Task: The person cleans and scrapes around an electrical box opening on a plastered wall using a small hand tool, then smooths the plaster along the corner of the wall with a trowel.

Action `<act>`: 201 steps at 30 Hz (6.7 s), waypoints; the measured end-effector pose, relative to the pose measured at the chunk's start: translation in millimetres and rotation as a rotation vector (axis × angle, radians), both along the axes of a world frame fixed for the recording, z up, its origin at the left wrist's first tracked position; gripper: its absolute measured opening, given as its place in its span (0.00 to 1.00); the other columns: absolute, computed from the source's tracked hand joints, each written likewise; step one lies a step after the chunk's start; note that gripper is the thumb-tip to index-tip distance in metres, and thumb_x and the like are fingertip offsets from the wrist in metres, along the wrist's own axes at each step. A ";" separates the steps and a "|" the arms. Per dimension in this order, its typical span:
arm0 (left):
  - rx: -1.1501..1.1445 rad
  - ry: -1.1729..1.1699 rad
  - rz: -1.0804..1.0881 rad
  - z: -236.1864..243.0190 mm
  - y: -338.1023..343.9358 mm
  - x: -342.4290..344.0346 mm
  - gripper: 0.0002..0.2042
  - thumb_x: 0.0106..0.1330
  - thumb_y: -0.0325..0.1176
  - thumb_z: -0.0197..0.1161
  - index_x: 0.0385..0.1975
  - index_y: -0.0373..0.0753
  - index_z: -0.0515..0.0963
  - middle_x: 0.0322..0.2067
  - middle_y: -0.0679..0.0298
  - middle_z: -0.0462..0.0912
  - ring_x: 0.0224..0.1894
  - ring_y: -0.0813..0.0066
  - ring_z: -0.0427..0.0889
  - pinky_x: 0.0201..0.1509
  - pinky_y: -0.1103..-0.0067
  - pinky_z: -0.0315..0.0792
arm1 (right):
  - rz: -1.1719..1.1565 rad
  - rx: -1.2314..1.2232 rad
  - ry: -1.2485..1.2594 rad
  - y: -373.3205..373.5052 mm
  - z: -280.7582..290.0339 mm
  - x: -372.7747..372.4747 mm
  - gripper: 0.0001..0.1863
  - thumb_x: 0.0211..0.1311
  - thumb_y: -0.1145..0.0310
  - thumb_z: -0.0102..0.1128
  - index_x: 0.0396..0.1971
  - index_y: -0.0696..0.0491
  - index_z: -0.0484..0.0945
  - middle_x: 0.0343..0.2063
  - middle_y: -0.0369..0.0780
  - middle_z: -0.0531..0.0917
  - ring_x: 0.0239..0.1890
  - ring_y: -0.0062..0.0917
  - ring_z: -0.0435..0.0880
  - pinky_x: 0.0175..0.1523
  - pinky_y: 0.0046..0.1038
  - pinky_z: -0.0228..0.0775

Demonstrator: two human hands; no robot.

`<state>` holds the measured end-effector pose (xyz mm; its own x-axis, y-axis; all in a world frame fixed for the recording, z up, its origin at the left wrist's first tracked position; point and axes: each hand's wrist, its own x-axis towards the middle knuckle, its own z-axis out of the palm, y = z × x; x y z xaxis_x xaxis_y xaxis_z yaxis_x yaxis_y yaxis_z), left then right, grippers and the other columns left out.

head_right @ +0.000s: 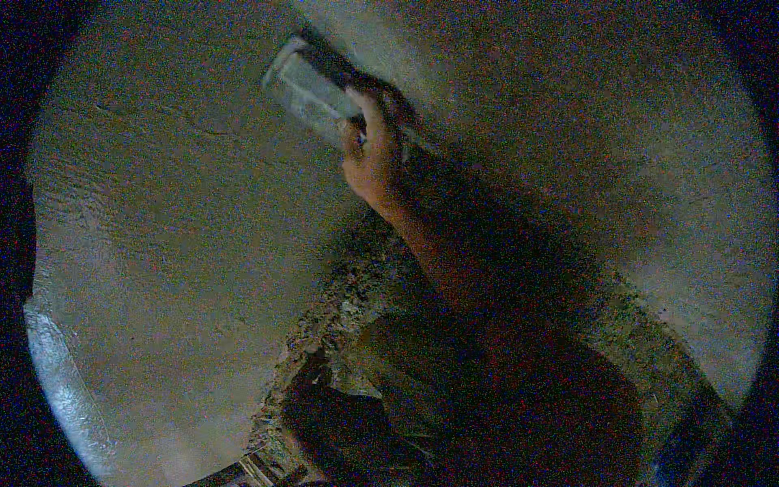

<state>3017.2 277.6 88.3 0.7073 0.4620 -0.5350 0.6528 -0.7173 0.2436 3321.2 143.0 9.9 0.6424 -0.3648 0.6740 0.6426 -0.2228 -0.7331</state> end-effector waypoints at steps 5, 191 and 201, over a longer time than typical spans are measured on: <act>-0.129 0.108 -0.016 -2.4 3.8 1.5 0.20 0.67 0.38 0.50 0.58 0.42 0.64 0.53 0.57 0.74 0.53 0.62 0.75 0.56 0.71 0.68 | 0.225 0.136 0.056 3.7 -1.5 -19.8 0.19 0.57 0.73 0.54 0.50 0.57 0.69 0.42 0.47 0.73 0.46 0.38 0.73 0.53 0.34 0.63; -0.374 -0.084 0.025 -53.0 56.9 -39.0 0.21 0.70 0.40 0.46 0.58 0.36 0.63 0.50 0.50 0.74 0.53 0.58 0.74 0.55 0.70 0.67 | 0.491 0.559 -0.034 30.0 29.2 -68.2 0.23 0.51 0.78 0.53 0.49 0.50 0.66 0.45 0.36 0.71 0.44 0.23 0.71 0.48 0.26 0.65; -0.344 -0.120 -0.054 -22.4 23.6 -13.3 0.22 0.70 0.41 0.46 0.60 0.38 0.61 0.49 0.53 0.75 0.51 0.62 0.75 0.54 0.70 0.68 | 0.623 0.871 0.624 25.5 -177.8 -66.6 0.25 0.51 0.71 0.57 0.51 0.44 0.63 0.36 0.31 0.68 0.39 0.21 0.69 0.45 0.27 0.66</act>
<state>3003.9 301.2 65.9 0.7931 0.2293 -0.5643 0.5681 -0.6127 0.5494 3254.7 168.5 -167.9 0.9909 -0.0553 -0.1231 -0.0477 0.7100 -0.7026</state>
